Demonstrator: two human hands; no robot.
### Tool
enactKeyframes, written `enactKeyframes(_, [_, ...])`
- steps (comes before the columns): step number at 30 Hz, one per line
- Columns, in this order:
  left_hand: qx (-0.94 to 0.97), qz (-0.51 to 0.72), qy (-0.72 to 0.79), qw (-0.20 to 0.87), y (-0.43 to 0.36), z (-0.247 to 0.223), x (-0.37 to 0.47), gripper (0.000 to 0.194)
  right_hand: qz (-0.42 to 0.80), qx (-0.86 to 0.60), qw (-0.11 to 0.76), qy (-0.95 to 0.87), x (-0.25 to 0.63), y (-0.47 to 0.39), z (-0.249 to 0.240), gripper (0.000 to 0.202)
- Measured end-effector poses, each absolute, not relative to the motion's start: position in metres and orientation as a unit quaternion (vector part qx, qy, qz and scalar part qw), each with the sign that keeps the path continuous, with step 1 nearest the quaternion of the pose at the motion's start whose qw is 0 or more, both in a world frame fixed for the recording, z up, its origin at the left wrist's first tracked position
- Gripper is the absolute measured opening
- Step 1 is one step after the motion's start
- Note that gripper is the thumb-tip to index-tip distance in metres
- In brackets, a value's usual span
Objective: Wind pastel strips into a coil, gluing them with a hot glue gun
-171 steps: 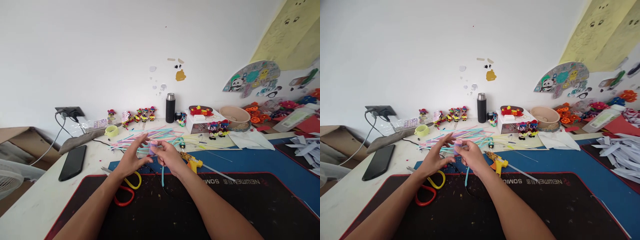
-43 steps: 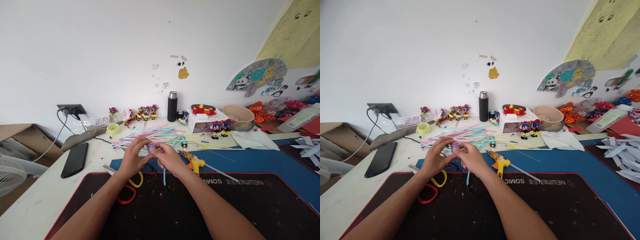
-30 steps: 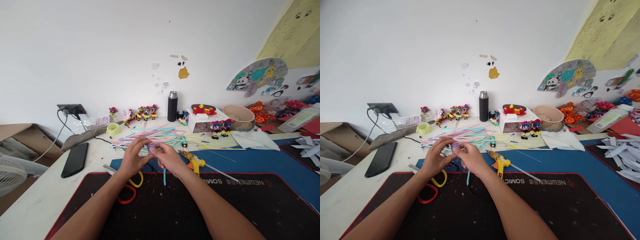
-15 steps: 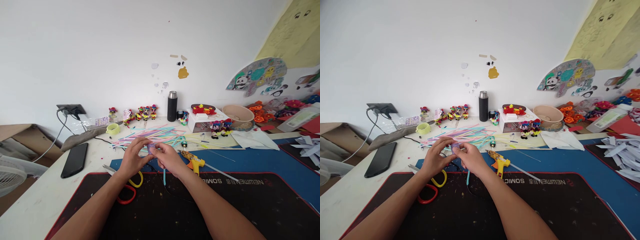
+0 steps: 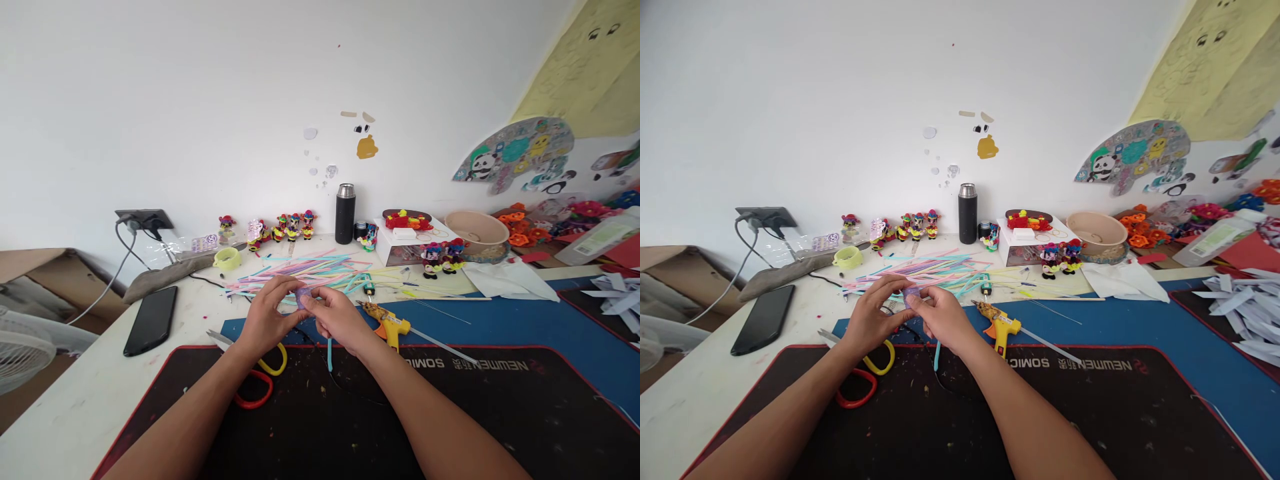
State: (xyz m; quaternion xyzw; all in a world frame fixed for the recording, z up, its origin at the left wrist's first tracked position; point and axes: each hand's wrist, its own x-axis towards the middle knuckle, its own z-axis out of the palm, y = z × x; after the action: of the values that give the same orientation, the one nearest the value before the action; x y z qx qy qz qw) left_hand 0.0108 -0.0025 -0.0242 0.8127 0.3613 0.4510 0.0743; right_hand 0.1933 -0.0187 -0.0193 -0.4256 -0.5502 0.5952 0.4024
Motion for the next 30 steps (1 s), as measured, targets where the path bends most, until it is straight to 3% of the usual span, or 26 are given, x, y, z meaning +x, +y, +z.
enactKeyframes(14, [0.825, 0.432, 0.354, 0.083, -0.003, -0.026, 0.014, 0.034, 0.582, -0.443, 0.409, -0.547, 0.193, -0.018, -0.021, 0.035])
enactKeyframes(21, [0.809, 0.426, 0.378, 0.145, -0.002, -0.028, 0.013, 0.078, 0.595, -0.417, 0.442, -0.526, 0.192, -0.016, -0.023, 0.041])
enactKeyframes(26, [0.775, 0.446, 0.399, 0.202, 0.003, -0.032, 0.007, 0.064, 0.606, -0.414, 0.452, -0.507, 0.192, -0.014, -0.024, 0.049])
enactKeyframes(30, [0.733, 0.444, 0.379, 0.35, 0.006, -0.031, 0.007, 0.061, 0.615, -0.41, 0.448, -0.503, 0.192, -0.014, -0.026, 0.054])
